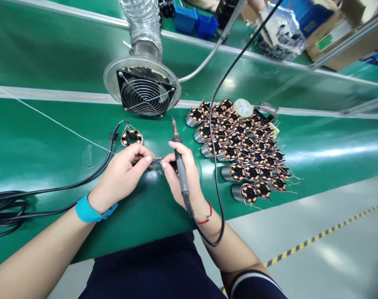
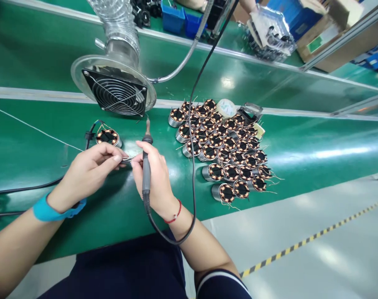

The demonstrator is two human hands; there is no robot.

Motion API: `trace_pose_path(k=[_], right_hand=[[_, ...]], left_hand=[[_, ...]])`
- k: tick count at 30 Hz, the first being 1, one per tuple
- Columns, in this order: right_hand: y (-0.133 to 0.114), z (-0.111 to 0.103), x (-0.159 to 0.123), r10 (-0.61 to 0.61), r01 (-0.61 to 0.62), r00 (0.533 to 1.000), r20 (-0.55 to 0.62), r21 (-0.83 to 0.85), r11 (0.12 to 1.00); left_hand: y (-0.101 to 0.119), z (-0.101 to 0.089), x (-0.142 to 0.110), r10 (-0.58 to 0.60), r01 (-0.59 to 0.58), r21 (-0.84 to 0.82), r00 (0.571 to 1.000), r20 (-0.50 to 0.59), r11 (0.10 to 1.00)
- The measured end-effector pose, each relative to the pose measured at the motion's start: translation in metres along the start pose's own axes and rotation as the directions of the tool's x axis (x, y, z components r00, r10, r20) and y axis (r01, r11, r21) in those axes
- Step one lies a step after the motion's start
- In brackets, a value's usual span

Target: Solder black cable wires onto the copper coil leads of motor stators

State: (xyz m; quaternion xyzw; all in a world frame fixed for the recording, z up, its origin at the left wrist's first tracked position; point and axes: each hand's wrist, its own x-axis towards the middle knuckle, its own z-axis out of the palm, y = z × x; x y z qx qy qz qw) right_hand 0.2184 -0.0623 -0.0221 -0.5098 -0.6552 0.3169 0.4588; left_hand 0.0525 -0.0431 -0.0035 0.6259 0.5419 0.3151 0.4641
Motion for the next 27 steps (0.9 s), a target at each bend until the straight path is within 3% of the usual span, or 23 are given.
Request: trace_pose_path(k=[6,12,19,23,27], right_hand=[[0.005,0.002,0.000,0.068,-0.068,0.998,0.005,0.239,0.969],[0.010,0.000,0.001,0.090,-0.096,0.995,0.031,0.329,0.940],[0.014,-0.002,-0.001,-0.056,0.056,0.998,-0.004,0.165,0.985],[0.010,-0.014,-0.010,-0.114,0.115,0.991,-0.063,0.003,0.993],[0.007,-0.024,-0.031,-0.163,0.159,0.977,-0.139,-0.046,0.986]], left_hand=[[0.000,0.001,-0.002,0.054,-0.054,-0.001,0.999,0.007,0.999],[0.000,0.001,-0.002,0.110,-0.111,0.053,0.994,0.017,0.992],[0.001,-0.001,-0.001,0.304,-0.324,0.318,0.946,0.112,0.891],[0.001,-0.003,-0.001,0.364,-0.384,0.443,0.922,0.133,0.810],[-0.001,-0.003,-0.001,0.426,-0.432,0.510,0.894,0.136,0.744]])
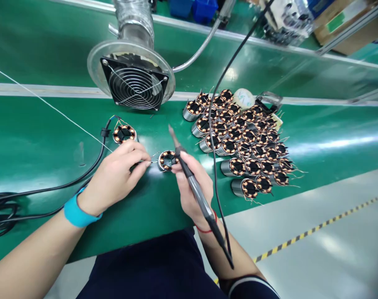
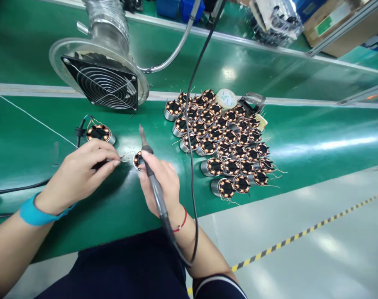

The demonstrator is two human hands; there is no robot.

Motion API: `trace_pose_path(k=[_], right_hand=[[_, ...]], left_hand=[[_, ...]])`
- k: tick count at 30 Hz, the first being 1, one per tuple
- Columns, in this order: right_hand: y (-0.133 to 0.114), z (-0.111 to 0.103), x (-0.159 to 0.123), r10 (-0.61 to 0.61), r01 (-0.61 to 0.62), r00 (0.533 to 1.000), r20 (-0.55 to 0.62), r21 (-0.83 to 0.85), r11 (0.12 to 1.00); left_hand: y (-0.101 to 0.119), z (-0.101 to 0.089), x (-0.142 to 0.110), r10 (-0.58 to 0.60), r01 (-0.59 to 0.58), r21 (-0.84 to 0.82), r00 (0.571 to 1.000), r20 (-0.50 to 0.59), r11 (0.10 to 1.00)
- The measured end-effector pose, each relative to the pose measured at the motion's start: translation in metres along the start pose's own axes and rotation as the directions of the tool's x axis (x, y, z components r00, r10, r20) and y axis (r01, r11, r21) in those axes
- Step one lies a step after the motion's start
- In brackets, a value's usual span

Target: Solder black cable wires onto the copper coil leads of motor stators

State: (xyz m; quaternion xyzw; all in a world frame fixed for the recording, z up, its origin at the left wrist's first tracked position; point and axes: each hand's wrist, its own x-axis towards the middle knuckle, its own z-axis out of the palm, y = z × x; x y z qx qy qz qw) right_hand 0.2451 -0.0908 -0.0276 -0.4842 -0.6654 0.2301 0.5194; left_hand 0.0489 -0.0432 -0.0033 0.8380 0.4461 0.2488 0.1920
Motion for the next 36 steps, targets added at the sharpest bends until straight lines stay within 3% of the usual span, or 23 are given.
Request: trace_pose_path(k=[6,19,26,36], right_hand=[[0.001,-0.003,-0.032,-0.029,0.032,0.982,-0.187,0.016,0.999],[0.003,-0.003,-0.036,-0.062,0.068,0.995,-0.084,0.076,0.995],[0.005,-0.002,-0.036,-0.056,0.066,0.993,-0.108,0.098,0.993],[0.008,-0.002,-0.041,-0.047,0.061,0.992,-0.119,0.113,0.992]], left_hand=[[-0.003,0.003,0.000,0.021,-0.020,0.091,1.000,-0.019,0.996],[-0.001,0.001,0.005,0.064,-0.063,0.082,0.998,-0.008,0.995],[0.000,-0.001,0.006,0.065,-0.064,0.076,0.998,0.001,0.995],[-0.006,0.006,0.006,0.107,-0.100,0.089,0.991,-0.077,0.991]])
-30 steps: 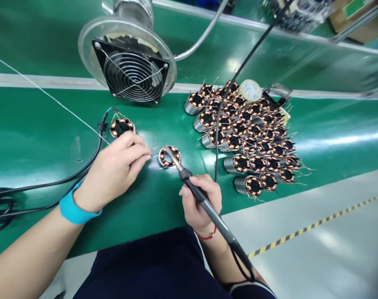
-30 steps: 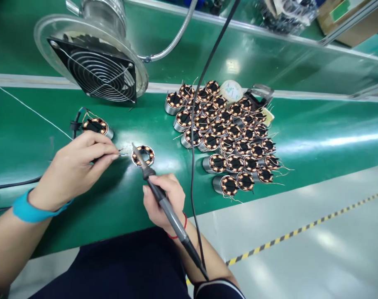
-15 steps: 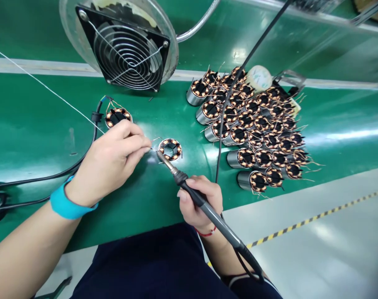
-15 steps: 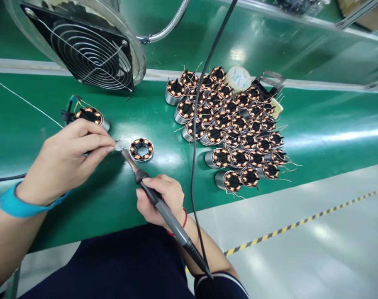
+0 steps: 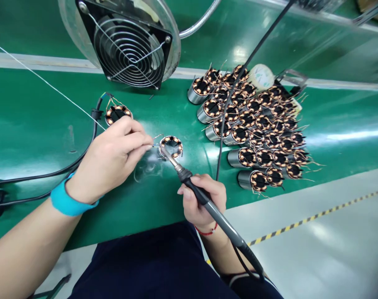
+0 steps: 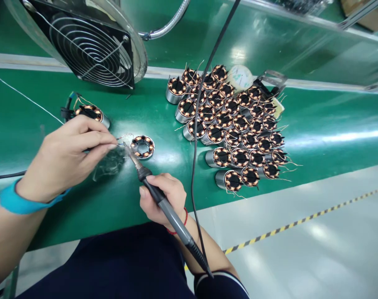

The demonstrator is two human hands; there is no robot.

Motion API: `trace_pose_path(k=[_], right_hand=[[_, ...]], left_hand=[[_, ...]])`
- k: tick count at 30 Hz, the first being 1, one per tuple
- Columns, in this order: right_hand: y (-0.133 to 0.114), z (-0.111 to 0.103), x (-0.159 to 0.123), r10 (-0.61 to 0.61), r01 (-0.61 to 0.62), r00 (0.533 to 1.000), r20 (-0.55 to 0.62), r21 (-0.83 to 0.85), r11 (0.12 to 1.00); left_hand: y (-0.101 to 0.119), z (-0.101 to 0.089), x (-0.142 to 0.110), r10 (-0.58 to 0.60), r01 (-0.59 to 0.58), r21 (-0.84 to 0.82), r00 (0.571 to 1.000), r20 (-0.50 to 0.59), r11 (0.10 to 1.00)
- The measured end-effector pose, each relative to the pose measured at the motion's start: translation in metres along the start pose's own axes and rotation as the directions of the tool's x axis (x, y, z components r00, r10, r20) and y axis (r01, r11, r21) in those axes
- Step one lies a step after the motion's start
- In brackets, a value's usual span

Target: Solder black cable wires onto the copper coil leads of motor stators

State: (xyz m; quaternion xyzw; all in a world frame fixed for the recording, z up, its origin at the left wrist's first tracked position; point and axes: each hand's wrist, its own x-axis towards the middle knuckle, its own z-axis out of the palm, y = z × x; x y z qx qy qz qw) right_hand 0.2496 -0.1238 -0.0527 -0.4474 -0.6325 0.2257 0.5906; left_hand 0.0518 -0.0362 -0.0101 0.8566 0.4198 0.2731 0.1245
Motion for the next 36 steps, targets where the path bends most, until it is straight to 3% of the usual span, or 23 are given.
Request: trace_pose_path(k=[22,29,36], right_hand=[[0.0031,0.0020,-0.0050,0.051,-0.051,0.999,-0.002,-0.023,0.998],[0.0046,0.0021,-0.0059,0.065,-0.066,0.996,-0.061,-0.006,0.998],[0.0043,-0.0013,-0.0020,0.021,-0.021,1.000,-0.001,-0.028,0.999]], left_hand=[[-0.0015,0.0027,0.0019,0.028,-0.025,0.082,0.999,-0.033,0.996],[-0.0025,0.0041,0.0030,0.064,-0.058,0.092,0.996,-0.068,0.994],[-0.0040,0.0055,0.0035,0.067,-0.059,0.083,0.994,-0.088,0.995]])
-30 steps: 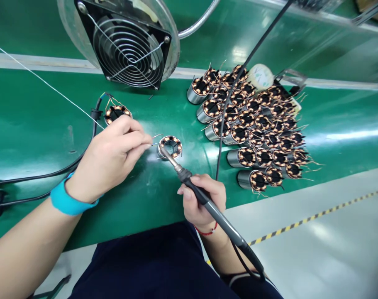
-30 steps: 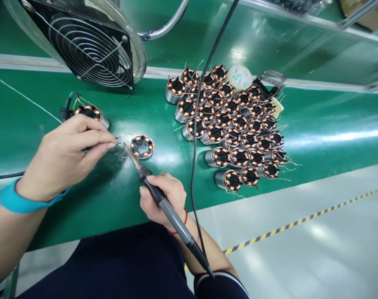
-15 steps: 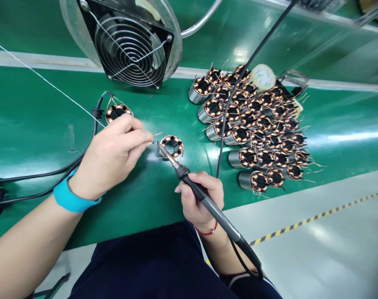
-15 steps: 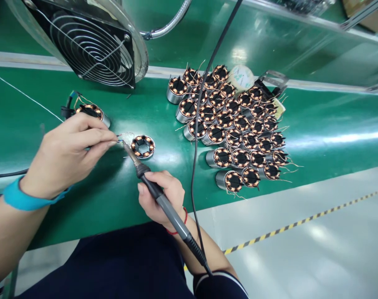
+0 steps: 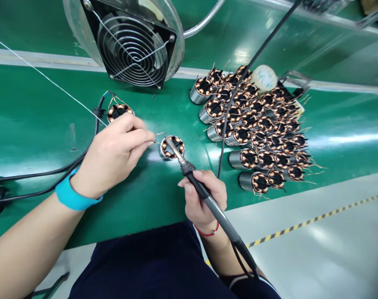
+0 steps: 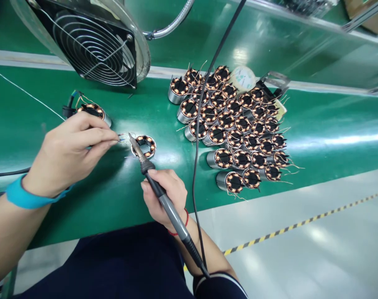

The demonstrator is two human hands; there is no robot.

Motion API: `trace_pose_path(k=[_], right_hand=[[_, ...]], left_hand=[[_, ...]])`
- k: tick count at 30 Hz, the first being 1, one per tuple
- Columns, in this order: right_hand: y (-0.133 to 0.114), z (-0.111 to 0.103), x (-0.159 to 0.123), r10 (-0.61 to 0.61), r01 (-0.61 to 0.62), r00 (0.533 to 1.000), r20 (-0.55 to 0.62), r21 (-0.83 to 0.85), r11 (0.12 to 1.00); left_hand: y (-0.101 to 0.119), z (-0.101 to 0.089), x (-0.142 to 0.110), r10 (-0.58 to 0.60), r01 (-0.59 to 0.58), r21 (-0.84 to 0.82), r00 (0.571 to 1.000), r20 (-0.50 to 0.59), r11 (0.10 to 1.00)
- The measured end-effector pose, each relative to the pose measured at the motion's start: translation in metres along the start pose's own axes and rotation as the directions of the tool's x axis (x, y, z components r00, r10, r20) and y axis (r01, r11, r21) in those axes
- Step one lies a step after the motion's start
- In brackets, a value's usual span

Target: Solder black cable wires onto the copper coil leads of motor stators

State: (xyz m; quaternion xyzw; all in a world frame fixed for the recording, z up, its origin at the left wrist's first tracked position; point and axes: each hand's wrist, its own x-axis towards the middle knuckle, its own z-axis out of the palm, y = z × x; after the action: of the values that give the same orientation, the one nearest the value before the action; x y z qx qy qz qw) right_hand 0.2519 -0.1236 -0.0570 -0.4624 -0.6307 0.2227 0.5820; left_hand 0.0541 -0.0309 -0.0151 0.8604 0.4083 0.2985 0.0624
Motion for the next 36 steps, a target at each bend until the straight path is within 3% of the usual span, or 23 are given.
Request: trace_pose_path(k=[7,14,21,25,31,34,36], right_hand=[[-0.006,-0.003,0.024,0.054,-0.057,0.990,0.134,0.022,0.998],[-0.019,0.002,0.056,0.181,-0.105,0.933,0.311,-0.245,0.964],[-0.017,0.016,0.049,0.153,-0.079,0.950,0.271,-0.265,0.961],[-0.016,0.018,0.045,0.133,-0.078,0.973,0.187,-0.277,0.958],[-0.017,0.027,0.044,0.165,-0.092,0.967,0.192,-0.342,0.935],[-0.019,0.031,0.044,0.167,-0.102,0.972,0.168,-0.339,0.935],[-0.020,0.033,0.043,0.147,-0.091,0.977,0.153,-0.323,0.942]], left_hand=[[0.000,-0.001,-0.001,-0.022,0.022,-0.011,0.999,0.029,1.000],[0.003,-0.004,-0.001,-0.058,0.061,-0.051,0.997,0.056,0.997],[0.003,-0.004,-0.002,-0.064,0.067,-0.061,0.996,0.057,0.996],[0.008,-0.010,0.000,-0.169,0.194,-0.146,0.971,0.171,0.970],[0.013,-0.017,0.004,-0.325,0.462,-0.351,0.864,0.385,0.815],[0.014,-0.018,0.004,-0.353,0.501,-0.396,0.850,0.392,0.769],[0.016,-0.017,0.001,-0.350,0.473,-0.417,0.873,0.338,0.776]])
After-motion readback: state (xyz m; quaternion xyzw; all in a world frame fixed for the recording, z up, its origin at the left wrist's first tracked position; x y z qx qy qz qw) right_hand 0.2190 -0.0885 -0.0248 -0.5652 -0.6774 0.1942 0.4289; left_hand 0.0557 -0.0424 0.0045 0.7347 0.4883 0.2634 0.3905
